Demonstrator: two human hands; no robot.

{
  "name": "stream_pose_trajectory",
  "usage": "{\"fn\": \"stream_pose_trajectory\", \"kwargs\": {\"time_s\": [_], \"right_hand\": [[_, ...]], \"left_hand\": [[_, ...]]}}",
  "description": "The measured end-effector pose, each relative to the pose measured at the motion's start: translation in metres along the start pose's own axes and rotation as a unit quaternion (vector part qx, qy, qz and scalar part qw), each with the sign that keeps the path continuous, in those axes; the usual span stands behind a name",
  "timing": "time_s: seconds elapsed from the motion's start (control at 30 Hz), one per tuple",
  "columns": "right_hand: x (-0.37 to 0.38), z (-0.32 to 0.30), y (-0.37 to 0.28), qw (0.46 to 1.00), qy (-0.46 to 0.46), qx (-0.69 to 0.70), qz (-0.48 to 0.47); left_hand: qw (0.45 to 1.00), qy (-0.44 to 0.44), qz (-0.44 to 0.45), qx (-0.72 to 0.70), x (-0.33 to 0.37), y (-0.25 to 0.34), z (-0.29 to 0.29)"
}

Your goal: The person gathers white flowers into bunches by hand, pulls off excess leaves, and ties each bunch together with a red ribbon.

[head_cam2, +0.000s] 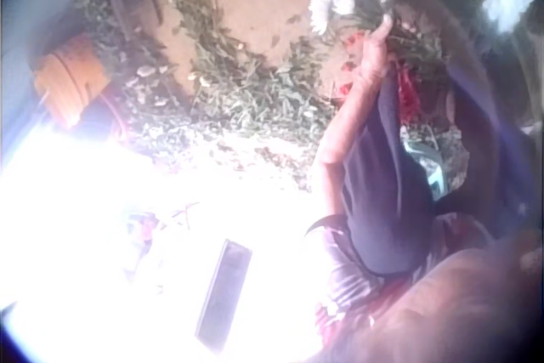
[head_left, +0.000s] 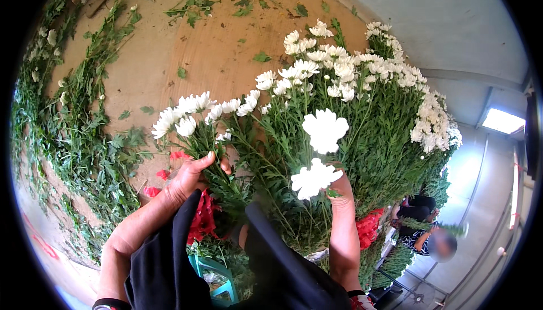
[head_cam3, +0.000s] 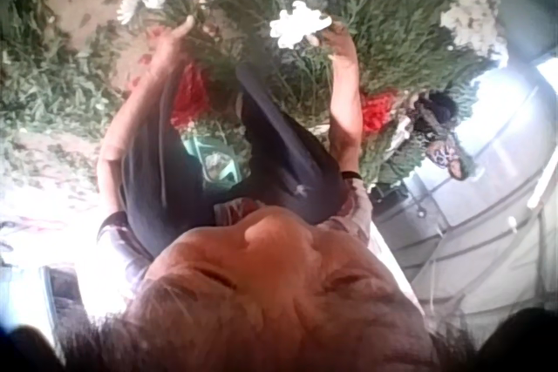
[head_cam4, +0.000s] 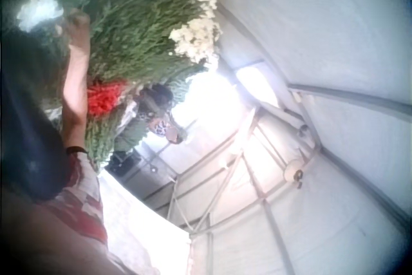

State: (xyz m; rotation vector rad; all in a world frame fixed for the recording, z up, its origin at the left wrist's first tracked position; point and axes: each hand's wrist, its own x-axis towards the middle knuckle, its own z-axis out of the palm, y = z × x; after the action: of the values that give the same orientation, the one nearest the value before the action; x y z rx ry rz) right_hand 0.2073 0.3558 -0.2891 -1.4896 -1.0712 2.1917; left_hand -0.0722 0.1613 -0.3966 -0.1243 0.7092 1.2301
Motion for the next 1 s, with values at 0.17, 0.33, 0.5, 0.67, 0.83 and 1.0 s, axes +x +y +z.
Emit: {"fn": "stream_pose_trajectory", "kwargs": {"time_s": [0.17, 0.33, 0.5, 0.67, 0.83, 1.0], "right_hand": [[-0.001, 0.007, 0.003, 0.993, -0.024, -0.068, -0.093], [0.001, 0.002, 0.003, 0.998, 0.009, -0.048, -0.027], [0.016, 0.004, 0.002, 0.992, -0.06, -0.099, -0.058], [0.057, 0.004, 0.014, 0.86, 0.143, -0.409, -0.268], [0.047, 0.027, 0.014, 0.833, 0.229, -0.399, -0.307], [0.008, 0.074, 0.037, 0.807, 0.137, -0.506, -0.273]], "left_hand": [[0.999, -0.033, -0.009, 0.005, 0.003, 0.001, 0.001], [0.999, -0.047, -0.004, 0.009, 0.005, 0.0, 0.002], [0.997, -0.064, -0.007, -0.032, 0.007, -0.002, 0.0], [0.999, -0.043, 0.001, -0.013, 0.011, -0.008, 0.004], [0.999, -0.044, 0.0, -0.001, 0.007, -0.005, 0.001], [0.998, -0.025, -0.006, -0.055, 0.011, -0.008, 0.01]]}}
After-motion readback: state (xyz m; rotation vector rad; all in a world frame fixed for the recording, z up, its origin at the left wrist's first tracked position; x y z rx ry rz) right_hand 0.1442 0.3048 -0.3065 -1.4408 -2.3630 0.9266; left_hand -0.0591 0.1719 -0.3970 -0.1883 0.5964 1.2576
